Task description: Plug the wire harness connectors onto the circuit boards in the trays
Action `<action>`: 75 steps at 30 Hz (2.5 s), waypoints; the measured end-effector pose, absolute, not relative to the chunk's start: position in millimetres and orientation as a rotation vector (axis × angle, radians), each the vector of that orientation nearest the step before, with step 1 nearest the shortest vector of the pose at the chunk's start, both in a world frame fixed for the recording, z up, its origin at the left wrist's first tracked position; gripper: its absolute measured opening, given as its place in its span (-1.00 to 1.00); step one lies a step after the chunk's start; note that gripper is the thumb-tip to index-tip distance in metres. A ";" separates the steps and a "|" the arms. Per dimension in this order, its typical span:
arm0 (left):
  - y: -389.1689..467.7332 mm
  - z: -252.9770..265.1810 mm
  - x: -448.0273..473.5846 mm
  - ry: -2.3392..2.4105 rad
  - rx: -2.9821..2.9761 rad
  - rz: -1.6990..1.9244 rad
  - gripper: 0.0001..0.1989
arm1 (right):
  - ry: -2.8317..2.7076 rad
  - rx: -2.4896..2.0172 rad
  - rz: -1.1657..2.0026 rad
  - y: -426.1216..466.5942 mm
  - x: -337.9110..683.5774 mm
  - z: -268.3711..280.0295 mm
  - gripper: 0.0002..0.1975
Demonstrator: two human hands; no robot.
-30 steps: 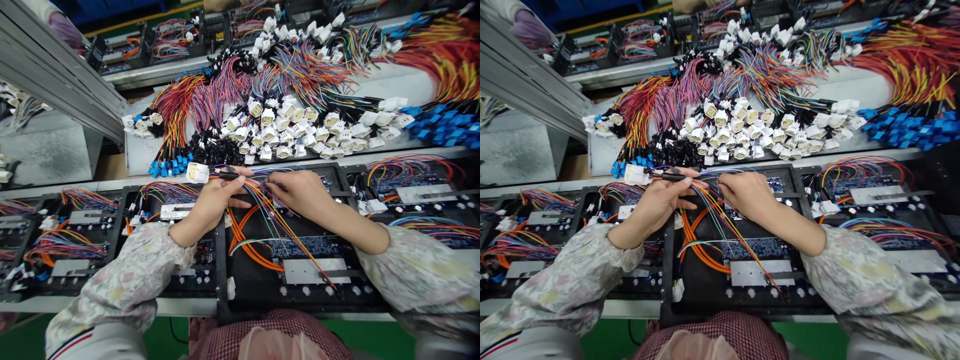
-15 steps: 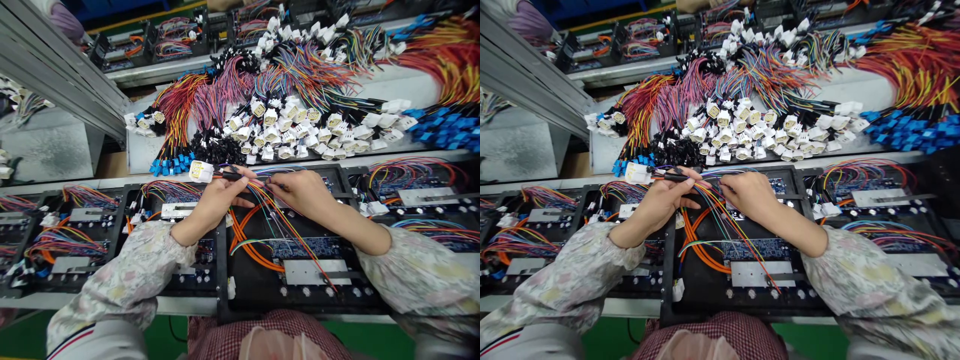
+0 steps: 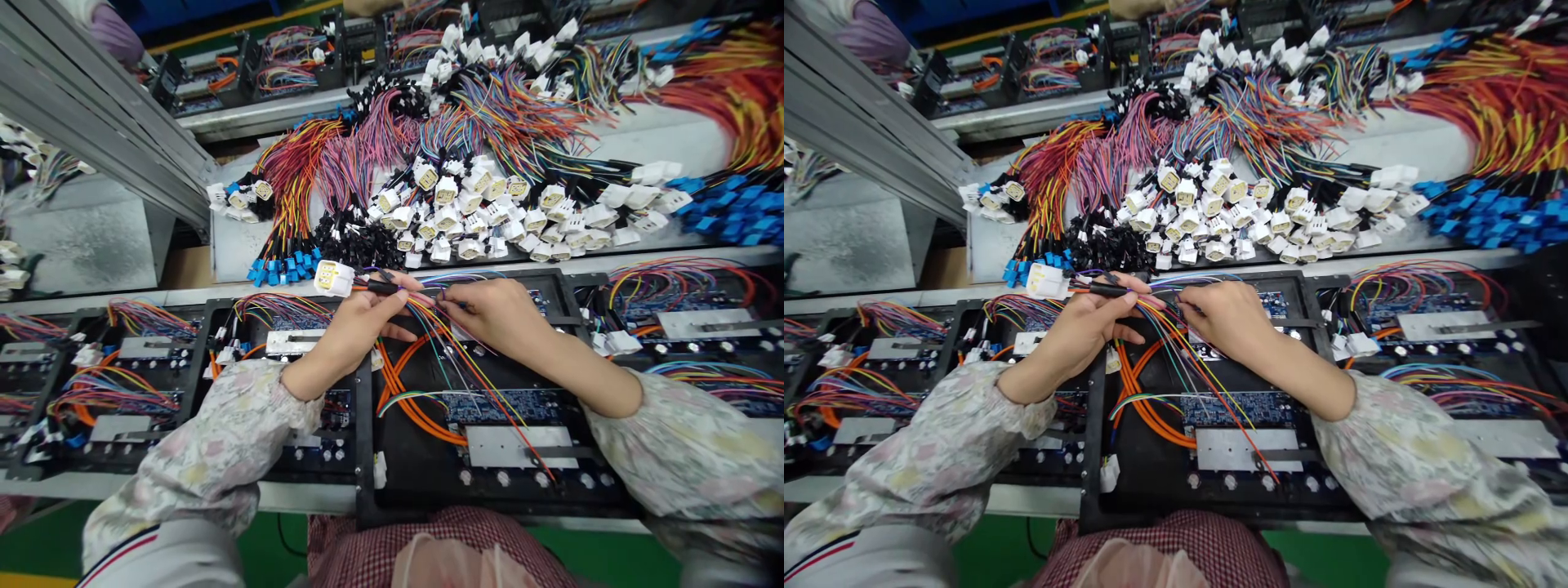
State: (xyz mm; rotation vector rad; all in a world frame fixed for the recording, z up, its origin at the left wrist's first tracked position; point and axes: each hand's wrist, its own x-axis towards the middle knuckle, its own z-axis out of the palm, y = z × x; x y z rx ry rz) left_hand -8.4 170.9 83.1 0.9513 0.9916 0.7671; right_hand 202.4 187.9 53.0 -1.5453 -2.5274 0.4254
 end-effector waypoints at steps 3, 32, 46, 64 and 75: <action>171.2 83.6 -8.1 1.011 0.953 0.775 -0.82 | -2.573 -1.571 0.316 183.4 202.5 61.2 -0.70; 170.6 86.6 -2.8 1.038 0.870 0.815 -0.86 | -2.508 -1.585 0.284 175.8 213.0 57.9 -0.68; 178.7 88.8 4.7 1.043 0.822 0.836 -0.91 | -2.178 -1.995 -0.089 156.2 275.2 76.2 -0.62; 179.2 86.8 6.5 0.989 0.831 0.846 -0.87 | -2.353 -1.924 0.049 174.5 274.7 62.1 -0.67; 179.6 85.0 6.2 1.007 0.845 0.855 -0.85 | -2.301 -1.929 0.107 177.5 277.4 60.5 -0.70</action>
